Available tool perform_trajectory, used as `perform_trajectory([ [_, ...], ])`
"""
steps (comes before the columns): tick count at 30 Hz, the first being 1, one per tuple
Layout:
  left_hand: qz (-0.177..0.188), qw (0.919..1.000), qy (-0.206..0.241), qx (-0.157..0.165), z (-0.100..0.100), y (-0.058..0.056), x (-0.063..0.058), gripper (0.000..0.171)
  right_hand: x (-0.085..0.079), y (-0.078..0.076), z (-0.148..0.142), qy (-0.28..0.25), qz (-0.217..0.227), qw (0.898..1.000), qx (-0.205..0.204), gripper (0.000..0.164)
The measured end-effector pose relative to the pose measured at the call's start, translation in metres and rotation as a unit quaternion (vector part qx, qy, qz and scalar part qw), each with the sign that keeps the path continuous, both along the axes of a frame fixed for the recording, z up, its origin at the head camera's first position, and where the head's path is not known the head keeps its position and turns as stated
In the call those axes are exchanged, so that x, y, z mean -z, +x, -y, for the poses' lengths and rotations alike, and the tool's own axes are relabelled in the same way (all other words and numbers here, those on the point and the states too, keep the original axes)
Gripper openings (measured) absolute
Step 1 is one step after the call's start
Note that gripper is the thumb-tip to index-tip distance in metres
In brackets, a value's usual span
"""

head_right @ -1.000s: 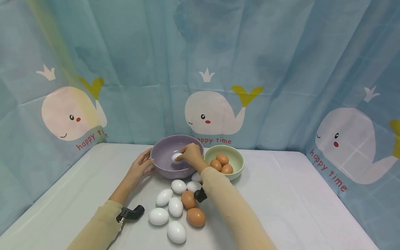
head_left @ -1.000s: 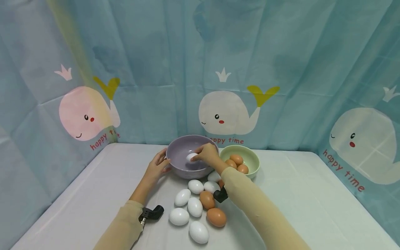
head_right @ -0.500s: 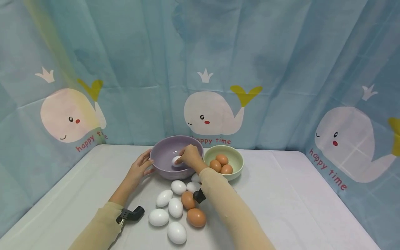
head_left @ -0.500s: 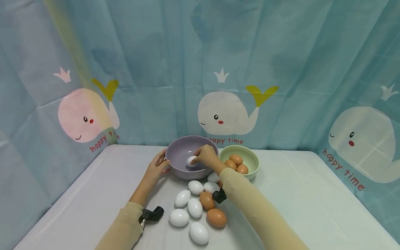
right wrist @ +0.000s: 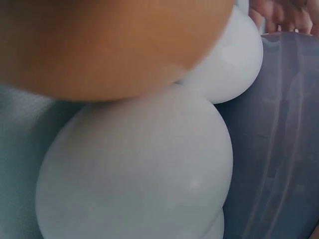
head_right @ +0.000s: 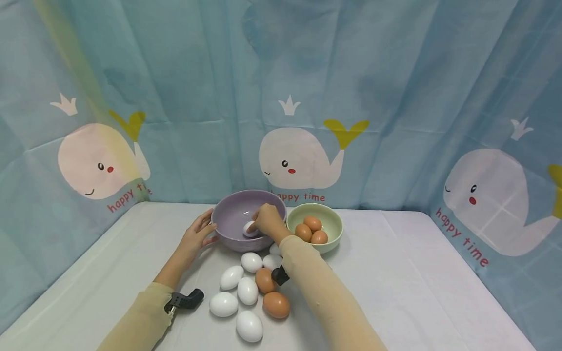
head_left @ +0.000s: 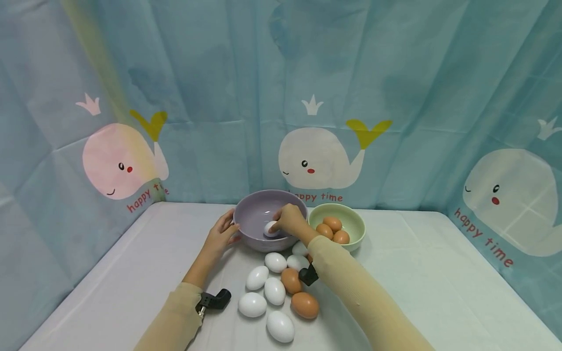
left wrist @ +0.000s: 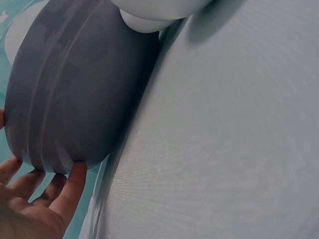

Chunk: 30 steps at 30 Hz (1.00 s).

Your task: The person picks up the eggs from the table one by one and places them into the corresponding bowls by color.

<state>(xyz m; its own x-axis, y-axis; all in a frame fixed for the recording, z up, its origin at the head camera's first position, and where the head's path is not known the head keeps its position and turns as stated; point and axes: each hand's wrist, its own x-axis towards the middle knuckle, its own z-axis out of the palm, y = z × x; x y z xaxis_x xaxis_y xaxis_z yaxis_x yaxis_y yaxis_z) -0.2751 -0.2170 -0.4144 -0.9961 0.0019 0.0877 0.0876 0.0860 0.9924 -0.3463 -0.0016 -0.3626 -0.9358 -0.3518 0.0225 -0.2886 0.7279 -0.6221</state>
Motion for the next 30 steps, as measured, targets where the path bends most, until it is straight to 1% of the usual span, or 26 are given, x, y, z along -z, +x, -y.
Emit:
perform_trajectory([
  [6,0.003,1.0,-0.003,-0.001,-0.001,-0.001,0.0,0.061,-0.001,0.001,0.0,0.001,0.014,1.0,0.001,0.031],
  [15,-0.002,1.0,-0.005,0.005,0.0,-0.003,0.0,0.061,-0.003,0.001,0.0,0.004,0.018,1.0,0.008,0.033],
  [21,-0.002,1.0,-0.006,0.004,0.0,-0.005,-0.002,0.062,-0.004,0.0,-0.001,-0.006,0.026,1.0,0.008,0.033],
  [24,-0.005,1.0,-0.004,0.004,0.0,-0.005,-0.001,0.061,-0.005,0.0,-0.005,-0.039,0.022,0.999,0.006,0.032],
  [26,-0.005,1.0,-0.005,0.005,0.0,-0.005,0.001,0.061,-0.007,0.004,-0.009,-0.078,0.016,0.997,-0.001,0.032],
  [28,-0.003,1.0,-0.004,0.003,0.001,-0.005,0.003,0.061,-0.011,0.012,-0.015,-0.131,0.015,0.991,-0.011,0.034],
  [30,-0.002,1.0,-0.006,0.002,0.003,-0.004,0.004,0.062,-0.016,0.022,-0.02,-0.18,0.026,0.983,-0.023,0.036],
])
